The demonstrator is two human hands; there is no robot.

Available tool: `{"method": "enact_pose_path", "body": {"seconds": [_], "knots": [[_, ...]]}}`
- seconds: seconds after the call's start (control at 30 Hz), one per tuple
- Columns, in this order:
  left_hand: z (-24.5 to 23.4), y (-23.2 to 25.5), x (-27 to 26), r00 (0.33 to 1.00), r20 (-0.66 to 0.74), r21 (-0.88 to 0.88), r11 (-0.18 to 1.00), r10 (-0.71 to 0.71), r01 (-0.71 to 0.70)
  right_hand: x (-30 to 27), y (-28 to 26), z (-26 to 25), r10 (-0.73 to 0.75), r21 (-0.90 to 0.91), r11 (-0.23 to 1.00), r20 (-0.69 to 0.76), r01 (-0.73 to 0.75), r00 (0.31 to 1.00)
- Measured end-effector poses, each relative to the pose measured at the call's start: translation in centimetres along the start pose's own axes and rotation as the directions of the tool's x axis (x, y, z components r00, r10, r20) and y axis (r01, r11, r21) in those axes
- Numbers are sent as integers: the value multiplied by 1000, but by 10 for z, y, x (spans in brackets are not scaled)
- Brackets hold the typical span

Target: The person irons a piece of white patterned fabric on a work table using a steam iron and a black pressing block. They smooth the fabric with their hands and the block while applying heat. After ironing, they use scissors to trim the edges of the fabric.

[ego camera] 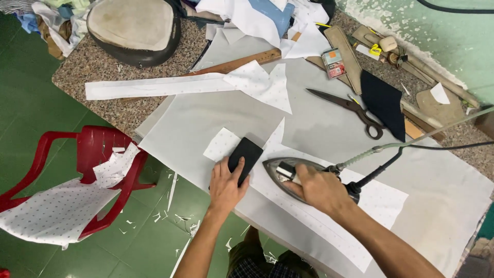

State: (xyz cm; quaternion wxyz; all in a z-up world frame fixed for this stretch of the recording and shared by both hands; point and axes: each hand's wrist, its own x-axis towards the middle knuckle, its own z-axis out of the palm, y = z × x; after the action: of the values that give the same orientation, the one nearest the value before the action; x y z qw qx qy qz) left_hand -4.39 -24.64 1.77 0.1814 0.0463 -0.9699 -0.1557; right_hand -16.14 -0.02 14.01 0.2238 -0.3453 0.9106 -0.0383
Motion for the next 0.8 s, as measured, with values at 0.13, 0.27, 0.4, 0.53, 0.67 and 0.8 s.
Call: {"method": "enact_pose_path", "body": {"seconds": [0.13, 0.27, 0.4, 0.53, 0.67, 0.8], "knots": [[-5, -13, 15, 1000, -17, 43, 999, -24, 24, 3, -26, 18, -69, -23, 997, -32, 68, 997], [-3, -15, 16, 996, -28, -8, 996, -87, 87, 14, -38, 15, -91, 57, 994, 24, 89, 996], [3, -14, 10, 995, -51, 13, 996, -84, 85, 11, -36, 27, -46, 13, 999, 24, 46, 999], [6, -17, 6, 994, -67, 19, 996, -89, 90, -18, -28, 17, -42, 28, 999, 16, 41, 999], [8, -17, 5, 995, -88, 29, 998, -56, 58, -50, -10, 16, -20, 33, 999, 17, 19, 1000], [9, -17, 3, 994, -106, 77, 996, -28, 37, -77, 8, 26, 7, 52, 999, 28, -9, 1000]]}}
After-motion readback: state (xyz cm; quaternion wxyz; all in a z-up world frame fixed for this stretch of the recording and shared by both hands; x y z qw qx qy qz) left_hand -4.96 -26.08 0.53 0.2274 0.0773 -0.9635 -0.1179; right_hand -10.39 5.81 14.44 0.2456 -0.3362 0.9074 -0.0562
